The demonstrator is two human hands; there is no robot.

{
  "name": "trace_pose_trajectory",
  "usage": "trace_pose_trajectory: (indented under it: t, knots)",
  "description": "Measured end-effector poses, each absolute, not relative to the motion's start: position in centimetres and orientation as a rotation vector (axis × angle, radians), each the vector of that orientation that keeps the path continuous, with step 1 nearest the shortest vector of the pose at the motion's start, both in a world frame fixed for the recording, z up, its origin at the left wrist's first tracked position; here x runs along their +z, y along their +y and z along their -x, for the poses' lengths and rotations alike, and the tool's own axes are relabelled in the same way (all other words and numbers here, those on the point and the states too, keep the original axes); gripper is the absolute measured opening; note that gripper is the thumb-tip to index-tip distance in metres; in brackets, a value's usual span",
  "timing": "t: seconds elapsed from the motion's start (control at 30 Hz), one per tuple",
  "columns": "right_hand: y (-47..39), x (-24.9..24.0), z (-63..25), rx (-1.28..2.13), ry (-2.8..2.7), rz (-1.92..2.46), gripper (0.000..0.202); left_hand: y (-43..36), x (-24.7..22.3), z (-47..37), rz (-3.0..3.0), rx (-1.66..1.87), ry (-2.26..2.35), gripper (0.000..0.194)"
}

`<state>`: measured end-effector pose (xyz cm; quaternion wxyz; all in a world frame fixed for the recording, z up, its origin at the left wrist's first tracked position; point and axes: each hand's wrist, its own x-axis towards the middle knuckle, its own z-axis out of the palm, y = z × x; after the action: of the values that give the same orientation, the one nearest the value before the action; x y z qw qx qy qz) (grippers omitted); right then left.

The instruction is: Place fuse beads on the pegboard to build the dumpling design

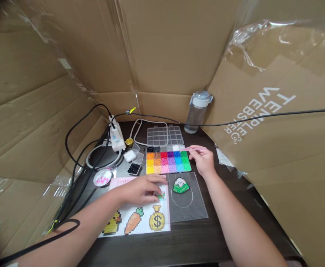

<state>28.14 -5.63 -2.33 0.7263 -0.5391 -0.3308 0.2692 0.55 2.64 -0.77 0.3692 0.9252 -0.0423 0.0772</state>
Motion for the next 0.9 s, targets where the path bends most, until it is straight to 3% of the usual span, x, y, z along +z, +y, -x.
trace_pose_trajectory:
  t: [0.57,0.77,0.9]
  knots:
    - [-5.6,-2.4,-27.4,0.516,-0.690,1.294,0.024,2.5,-0.6,-0.7,-2.351,0.157,-0.111,0.015]
    - [-5.1,0.3,-26.0,0.427,-0.836,1.370,0.015,2.4,-1.1,-0.7,-2.376,0.216,-0.168,0.016]
    - [-3.9,1.6,-24.3,0.591,-1.017,1.420,0.014,2.4,-1.0,-0.7,-2.375,0.238,-0.172,0.015]
